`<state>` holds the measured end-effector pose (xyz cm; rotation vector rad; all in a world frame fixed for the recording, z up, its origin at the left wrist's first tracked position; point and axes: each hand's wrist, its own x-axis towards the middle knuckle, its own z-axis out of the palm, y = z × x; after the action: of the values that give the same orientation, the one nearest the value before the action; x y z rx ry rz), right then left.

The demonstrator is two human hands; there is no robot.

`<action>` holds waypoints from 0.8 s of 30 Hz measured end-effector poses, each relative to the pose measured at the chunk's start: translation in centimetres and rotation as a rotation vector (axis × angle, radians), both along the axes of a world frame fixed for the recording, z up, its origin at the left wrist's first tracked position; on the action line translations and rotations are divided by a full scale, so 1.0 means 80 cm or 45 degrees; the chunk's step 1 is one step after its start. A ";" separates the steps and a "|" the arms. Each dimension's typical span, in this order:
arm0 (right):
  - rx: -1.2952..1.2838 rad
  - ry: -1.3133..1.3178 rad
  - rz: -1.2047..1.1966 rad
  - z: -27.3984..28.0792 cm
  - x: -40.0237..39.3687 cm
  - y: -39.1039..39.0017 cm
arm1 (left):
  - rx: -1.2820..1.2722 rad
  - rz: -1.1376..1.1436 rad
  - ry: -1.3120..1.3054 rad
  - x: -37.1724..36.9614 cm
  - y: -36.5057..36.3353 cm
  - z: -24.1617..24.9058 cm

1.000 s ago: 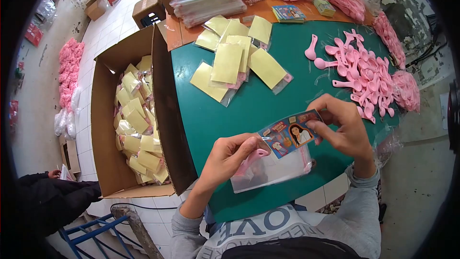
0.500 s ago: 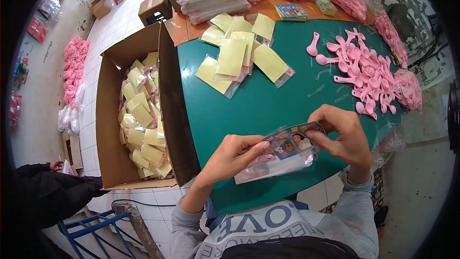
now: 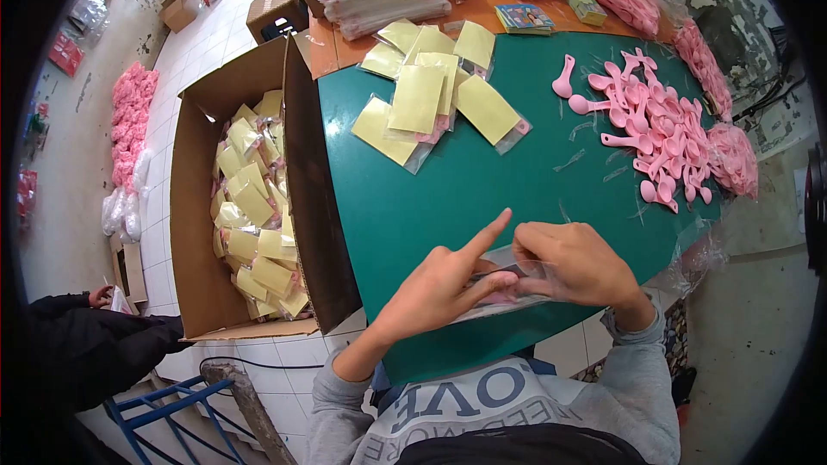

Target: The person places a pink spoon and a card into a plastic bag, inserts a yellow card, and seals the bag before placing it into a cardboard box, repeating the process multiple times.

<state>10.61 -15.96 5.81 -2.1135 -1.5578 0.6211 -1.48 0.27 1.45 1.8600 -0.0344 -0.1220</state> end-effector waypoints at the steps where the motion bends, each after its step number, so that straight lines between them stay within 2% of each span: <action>1: 0.064 0.113 0.038 -0.004 0.001 -0.001 | 0.049 0.033 0.031 -0.003 -0.003 -0.002; 3: 0.188 0.342 0.114 -0.015 0.005 -0.006 | 0.085 0.069 0.088 -0.008 -0.006 -0.004; 6: 0.190 0.391 0.052 -0.029 0.004 -0.014 | 0.018 0.056 0.071 -0.016 0.002 -0.013; 8: 0.137 0.617 -0.232 -0.033 0.003 -0.025 | -0.077 0.017 -0.054 -0.025 0.020 -0.028; 9: 0.110 0.731 -0.379 -0.037 0.001 -0.031 | -0.072 -0.030 0.039 -0.032 0.032 -0.022; 12: 0.219 0.923 -0.579 -0.059 -0.007 -0.044 | -0.402 0.180 -0.018 -0.047 0.034 -0.041; 15: 0.390 1.151 -0.568 -0.065 -0.023 -0.041 | -0.494 0.293 0.065 -0.051 0.030 -0.036; 18: 0.422 0.968 -0.543 -0.063 -0.031 -0.035 | -0.492 0.303 0.099 -0.051 0.024 -0.033; 21: 0.204 1.255 -0.740 -0.057 -0.033 -0.046 | -0.507 0.252 0.092 -0.055 0.020 -0.032; 24: 0.407 1.160 -0.622 -0.086 -0.031 -0.060 | -0.517 0.216 0.078 -0.059 0.016 -0.036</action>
<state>8.12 -20.78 -1.05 -1.5182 -0.5655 0.8968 -6.23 1.55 -1.46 1.4455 0.1322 -0.0489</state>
